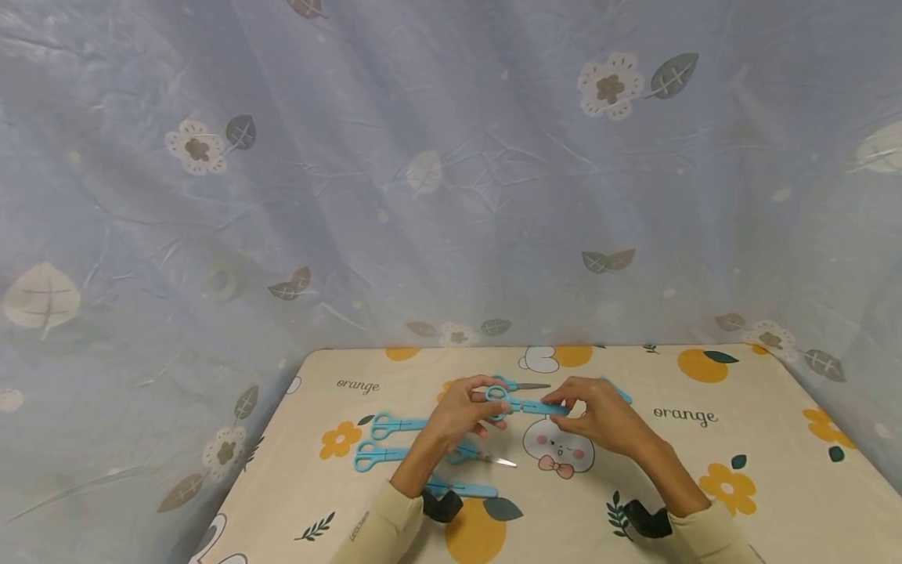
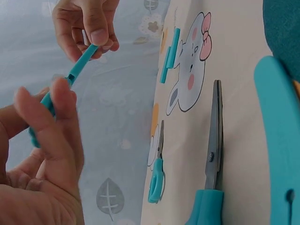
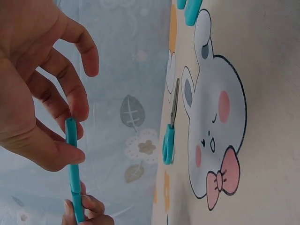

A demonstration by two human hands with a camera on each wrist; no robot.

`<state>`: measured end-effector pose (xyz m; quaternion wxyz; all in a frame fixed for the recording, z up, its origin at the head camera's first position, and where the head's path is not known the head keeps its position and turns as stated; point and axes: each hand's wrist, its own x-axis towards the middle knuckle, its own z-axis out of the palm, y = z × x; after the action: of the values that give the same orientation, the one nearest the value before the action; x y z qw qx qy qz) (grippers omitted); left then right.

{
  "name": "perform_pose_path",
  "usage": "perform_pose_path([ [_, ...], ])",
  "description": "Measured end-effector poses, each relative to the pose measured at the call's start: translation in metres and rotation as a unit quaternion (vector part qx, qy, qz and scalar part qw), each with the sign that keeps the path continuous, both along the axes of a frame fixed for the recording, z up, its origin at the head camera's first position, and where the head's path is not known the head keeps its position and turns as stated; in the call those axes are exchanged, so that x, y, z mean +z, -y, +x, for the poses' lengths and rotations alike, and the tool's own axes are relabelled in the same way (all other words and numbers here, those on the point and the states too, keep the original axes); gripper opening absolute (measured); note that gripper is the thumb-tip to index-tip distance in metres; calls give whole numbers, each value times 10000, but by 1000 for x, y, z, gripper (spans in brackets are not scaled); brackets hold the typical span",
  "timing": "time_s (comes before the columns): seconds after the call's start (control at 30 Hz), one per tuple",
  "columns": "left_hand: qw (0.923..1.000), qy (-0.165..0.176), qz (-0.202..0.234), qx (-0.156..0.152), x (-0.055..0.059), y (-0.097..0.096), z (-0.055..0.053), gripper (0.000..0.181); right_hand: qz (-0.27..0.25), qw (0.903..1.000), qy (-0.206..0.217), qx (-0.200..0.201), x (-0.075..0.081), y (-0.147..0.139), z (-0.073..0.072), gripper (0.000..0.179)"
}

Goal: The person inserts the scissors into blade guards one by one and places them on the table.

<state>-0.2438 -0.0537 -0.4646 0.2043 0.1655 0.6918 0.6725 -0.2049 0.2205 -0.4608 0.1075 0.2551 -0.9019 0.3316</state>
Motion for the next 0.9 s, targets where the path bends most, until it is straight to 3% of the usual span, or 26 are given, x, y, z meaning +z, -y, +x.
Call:
perform_pose_path([
  [0.17, 10000, 18, -66, -51, 2, 2, -1, 37, -102, 9993, -368, -5, 0, -1, -2, 26],
  [0.4, 9993, -155, -333, 7, 2, 4, 0, 35, -6, 10000, -34, -75, -1, -1, -1, 22],
  [0.6, 9983, -266, -509, 141, 3, 3, 1, 34, 40, 9994, -312, -107, -3, 0, -2, 23],
  [0.9, 9993, -193, -318, 70, 0, 4, 0, 35, -14, 9993, -378, 38, -3, 0, -2, 24],
])
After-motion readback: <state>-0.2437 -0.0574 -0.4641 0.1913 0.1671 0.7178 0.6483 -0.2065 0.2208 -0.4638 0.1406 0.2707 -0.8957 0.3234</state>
